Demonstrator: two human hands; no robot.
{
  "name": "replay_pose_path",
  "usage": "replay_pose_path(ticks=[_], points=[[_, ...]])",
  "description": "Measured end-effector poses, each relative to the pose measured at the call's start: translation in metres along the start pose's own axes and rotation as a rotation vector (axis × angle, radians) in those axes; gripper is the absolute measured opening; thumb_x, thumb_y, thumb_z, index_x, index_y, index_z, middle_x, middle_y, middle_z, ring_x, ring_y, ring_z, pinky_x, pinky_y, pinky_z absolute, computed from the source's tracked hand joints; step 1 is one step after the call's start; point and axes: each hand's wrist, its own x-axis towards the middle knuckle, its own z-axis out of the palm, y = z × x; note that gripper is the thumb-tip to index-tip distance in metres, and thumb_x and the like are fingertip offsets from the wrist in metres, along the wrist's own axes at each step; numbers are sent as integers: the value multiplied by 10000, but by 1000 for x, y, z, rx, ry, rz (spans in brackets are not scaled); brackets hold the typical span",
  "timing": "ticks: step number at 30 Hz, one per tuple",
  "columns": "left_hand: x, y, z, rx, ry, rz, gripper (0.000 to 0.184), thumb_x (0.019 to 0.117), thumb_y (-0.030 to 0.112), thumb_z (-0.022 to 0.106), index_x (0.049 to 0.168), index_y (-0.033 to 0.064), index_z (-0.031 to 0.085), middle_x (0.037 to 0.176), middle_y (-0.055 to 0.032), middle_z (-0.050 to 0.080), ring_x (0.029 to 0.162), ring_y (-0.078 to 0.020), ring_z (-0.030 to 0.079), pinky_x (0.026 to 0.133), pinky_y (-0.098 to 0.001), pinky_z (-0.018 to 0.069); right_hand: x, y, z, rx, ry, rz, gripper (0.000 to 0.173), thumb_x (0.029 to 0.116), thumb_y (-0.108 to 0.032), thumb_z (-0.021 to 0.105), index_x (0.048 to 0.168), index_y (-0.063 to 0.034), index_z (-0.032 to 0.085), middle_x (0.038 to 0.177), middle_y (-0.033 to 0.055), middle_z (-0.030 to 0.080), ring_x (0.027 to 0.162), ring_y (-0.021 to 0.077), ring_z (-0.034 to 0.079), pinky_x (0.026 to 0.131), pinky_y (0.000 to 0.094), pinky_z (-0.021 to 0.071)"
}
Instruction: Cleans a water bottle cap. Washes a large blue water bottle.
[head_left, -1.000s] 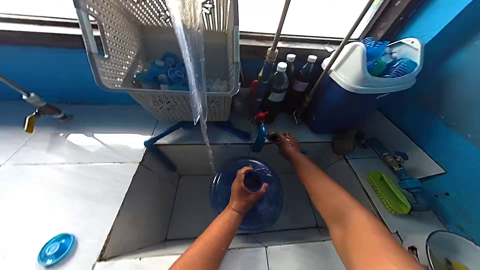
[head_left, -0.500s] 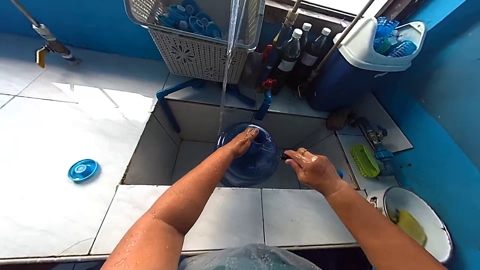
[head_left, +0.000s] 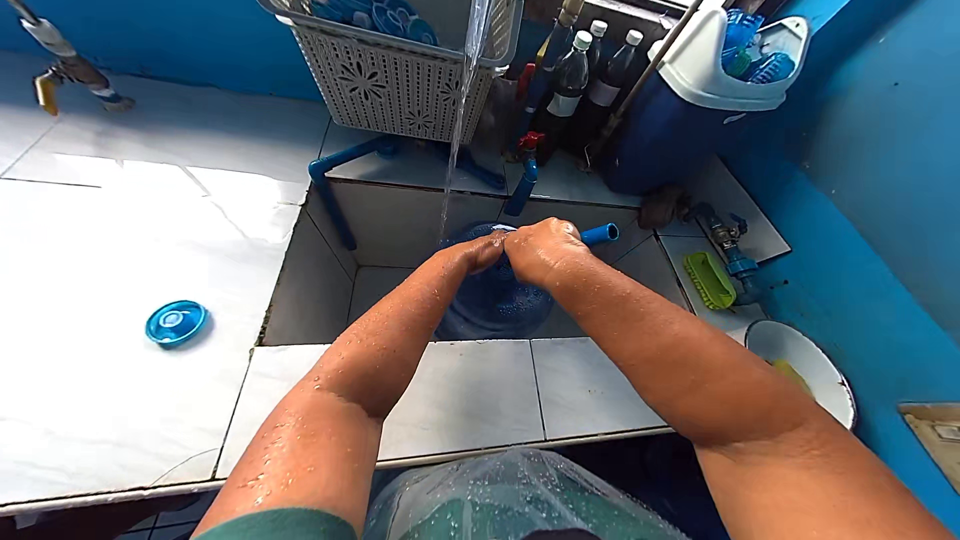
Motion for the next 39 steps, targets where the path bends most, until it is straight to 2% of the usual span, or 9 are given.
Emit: replay_pose_path(ticks=[10,14,16,20,25,31,34,36,39], points=[[12,4,-8,309,-92,-159,655,1132,413,147,1551,-65,305,1590,-291,349,1486,-402,356,1206,-578,255,27,7,161,957,311,124,390,1120,-189,366,1296,79,588,1102,261,687,1024,361,688,933,505,534],[11,7,-19,331,-157,-187,678,1126,438,145,1550,-65,309,1587,-283,358,1487,-393,356,1208,-579,250,19,14,143,1700,-135,172,385,1143,-357,284,1073,-59,517,645,2,478,399,65,405,375,201,381],[11,12,-23,348,-207,-149,659,1132,411,152,1509,-73,395,1553,-279,417,1467,-388,392,1202,-574,266,17,49,128,1335,-160,69,388,1148,-314,285,1107,-34,551,702,18,517,459,64,441,431,198,405],[17,8,-18,364,-157,-155,650,1134,400,169,1439,-98,455,1457,-303,501,1396,-411,470,1156,-589,327,12,84,96,418,94,-17,391,1105,-292,443,1264,-10,662,1211,225,689,1160,388,656,978,614,485],[25,5,-19,368,-57,-135,572,1143,322,236,1251,-125,577,1233,-319,610,1213,-433,586,1047,-594,413,27,72,134,571,2,-146,422,1118,-258,382,1199,65,640,1072,270,673,966,401,669,872,575,513],[14,-3,-1,346,372,22,246,1039,182,566,1043,-23,704,1010,-192,700,1000,-341,684,897,-554,523,44,170,102,1164,-94,-471,268,1013,-206,494,957,-27,686,667,-59,602,506,-17,506,488,160,432],[17,-6,8,270,372,48,285,1034,260,598,1029,8,730,1004,-147,705,970,-275,681,884,-497,534,101,209,97,1087,429,-189,300,1068,-197,470,1069,-4,699,772,67,661,580,119,596,546,295,527],[19,1,6,226,291,-39,391,1067,343,502,1082,25,728,1065,-141,704,1029,-256,665,926,-488,504,159,210,94,871,470,38,334,1078,-121,458,1315,17,648,1175,274,681,1052,413,672,935,592,516],[18,13,-7,196,210,-130,429,1084,265,393,1231,-7,689,1233,-188,675,1202,-276,620,1055,-469,447,237,188,92,610,481,44,407,971,9,575,1371,-52,625,1315,331,599,1200,532,598,948,710,477]])
